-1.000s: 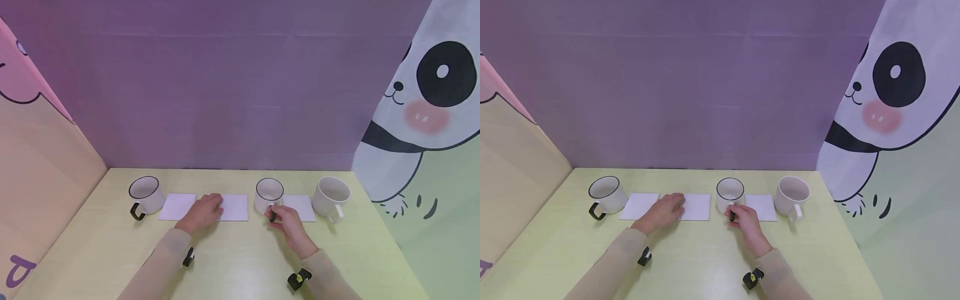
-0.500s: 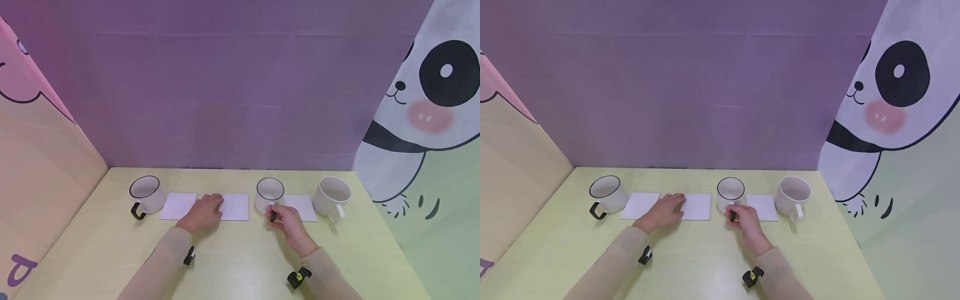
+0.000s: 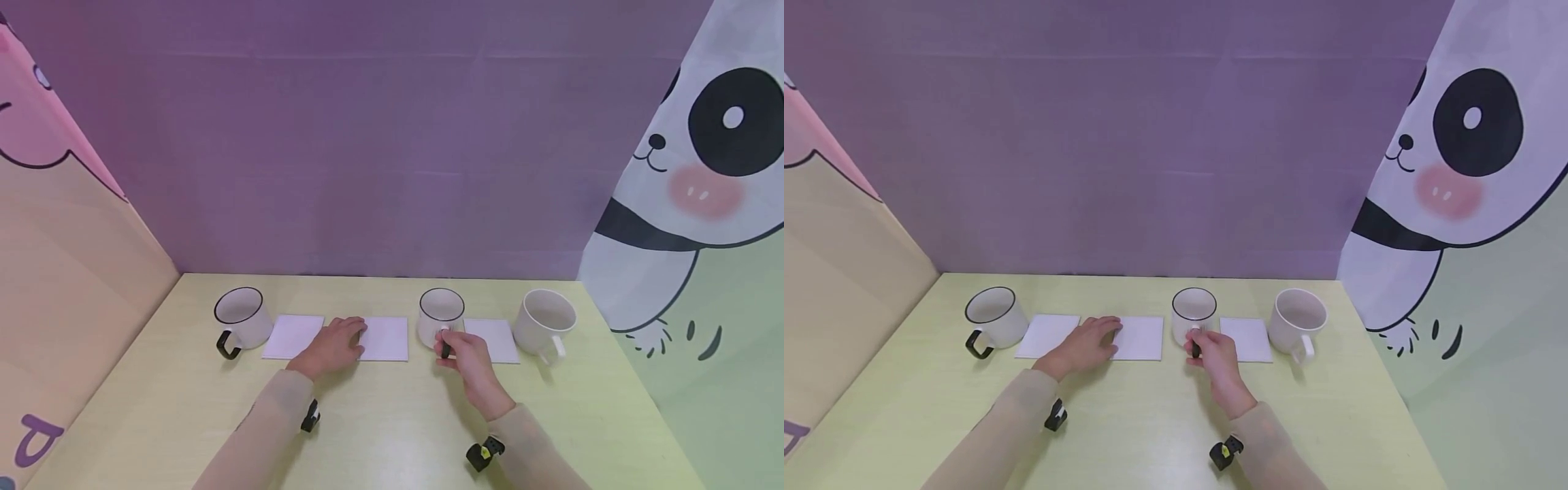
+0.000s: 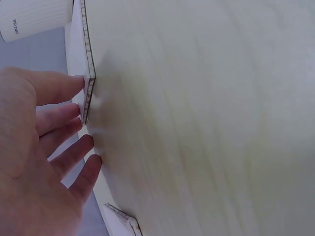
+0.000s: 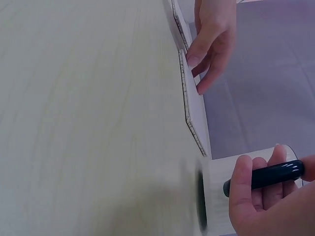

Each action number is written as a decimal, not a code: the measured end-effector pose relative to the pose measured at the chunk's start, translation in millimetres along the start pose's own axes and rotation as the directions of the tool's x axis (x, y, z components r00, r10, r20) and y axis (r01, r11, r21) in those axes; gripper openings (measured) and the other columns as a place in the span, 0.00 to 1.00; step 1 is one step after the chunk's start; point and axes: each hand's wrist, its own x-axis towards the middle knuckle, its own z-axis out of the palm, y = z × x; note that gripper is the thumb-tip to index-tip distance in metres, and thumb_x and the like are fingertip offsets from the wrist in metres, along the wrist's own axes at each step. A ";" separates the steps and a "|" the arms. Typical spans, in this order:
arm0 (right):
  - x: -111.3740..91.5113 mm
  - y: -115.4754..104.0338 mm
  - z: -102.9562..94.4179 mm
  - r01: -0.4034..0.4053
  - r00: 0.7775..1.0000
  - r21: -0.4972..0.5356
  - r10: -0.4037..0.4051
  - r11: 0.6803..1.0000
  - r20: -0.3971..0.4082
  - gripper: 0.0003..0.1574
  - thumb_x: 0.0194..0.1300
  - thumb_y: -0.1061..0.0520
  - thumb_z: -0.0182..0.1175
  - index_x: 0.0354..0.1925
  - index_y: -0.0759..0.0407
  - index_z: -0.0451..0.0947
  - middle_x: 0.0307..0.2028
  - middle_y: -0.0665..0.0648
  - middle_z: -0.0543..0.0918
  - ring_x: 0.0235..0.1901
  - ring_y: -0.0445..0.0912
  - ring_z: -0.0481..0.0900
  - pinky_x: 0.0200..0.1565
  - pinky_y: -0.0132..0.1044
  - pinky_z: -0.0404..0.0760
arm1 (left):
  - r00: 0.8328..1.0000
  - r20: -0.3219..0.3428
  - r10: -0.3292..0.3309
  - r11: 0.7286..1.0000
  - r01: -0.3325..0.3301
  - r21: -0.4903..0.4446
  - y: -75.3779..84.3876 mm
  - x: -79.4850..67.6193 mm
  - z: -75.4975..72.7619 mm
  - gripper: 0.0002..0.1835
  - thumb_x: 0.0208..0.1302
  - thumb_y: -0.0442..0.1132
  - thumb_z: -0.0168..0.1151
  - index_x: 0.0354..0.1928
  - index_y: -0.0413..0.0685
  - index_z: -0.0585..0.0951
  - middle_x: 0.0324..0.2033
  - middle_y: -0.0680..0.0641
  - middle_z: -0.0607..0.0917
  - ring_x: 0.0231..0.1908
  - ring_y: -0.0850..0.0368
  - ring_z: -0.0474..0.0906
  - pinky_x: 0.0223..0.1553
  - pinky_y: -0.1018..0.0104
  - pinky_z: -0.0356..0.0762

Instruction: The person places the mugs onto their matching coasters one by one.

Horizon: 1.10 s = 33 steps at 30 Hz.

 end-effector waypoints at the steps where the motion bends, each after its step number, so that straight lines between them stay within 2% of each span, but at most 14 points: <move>1: 0.4 -0.3 0.5 0.002 1.000 -0.002 -0.002 1.000 -0.002 0.18 0.74 0.62 0.54 0.47 0.81 0.78 0.28 0.55 0.82 0.32 0.43 0.80 0.38 0.37 0.85 | 1.000 0.002 0.002 1.000 -0.002 -0.006 -0.1 -0.1 -0.2 0.27 0.68 0.40 0.63 0.67 0.40 0.75 0.69 0.42 0.73 0.68 0.40 0.66 0.67 0.39 0.64; 9: 2.9 -2.9 7.0 0.024 1.000 -0.012 -0.025 1.000 -0.012 0.20 0.77 0.60 0.54 0.49 0.81 0.77 0.28 0.54 0.81 0.32 0.43 0.79 0.37 0.36 0.84 | 1.000 0.002 0.002 1.000 -0.002 -0.010 0.2 -1.6 -0.6 0.27 0.69 0.40 0.63 0.68 0.40 0.75 0.70 0.42 0.72 0.69 0.40 0.66 0.67 0.38 0.65; 18: 0.0 -2.8 9.0 0.042 0.996 0.006 -0.042 0.999 -0.081 0.19 0.77 0.59 0.54 0.47 0.78 0.80 0.27 0.53 0.81 0.33 0.43 0.78 0.36 0.35 0.84 | 1.000 0.009 -0.001 1.000 0.001 -0.022 2.5 -3.1 0.3 0.27 0.70 0.40 0.63 0.69 0.40 0.74 0.70 0.41 0.71 0.69 0.40 0.65 0.68 0.39 0.64; 33: -11.2 -9.1 16.5 0.136 0.988 0.054 -0.131 0.989 -0.085 0.17 0.77 0.62 0.54 0.49 0.80 0.79 0.29 0.56 0.81 0.33 0.44 0.79 0.39 0.36 0.86 | 1.000 0.013 -0.013 1.000 0.013 -0.026 4.9 -3.6 -2.2 0.28 0.71 0.41 0.62 0.69 0.40 0.73 0.71 0.42 0.70 0.70 0.41 0.64 0.69 0.41 0.62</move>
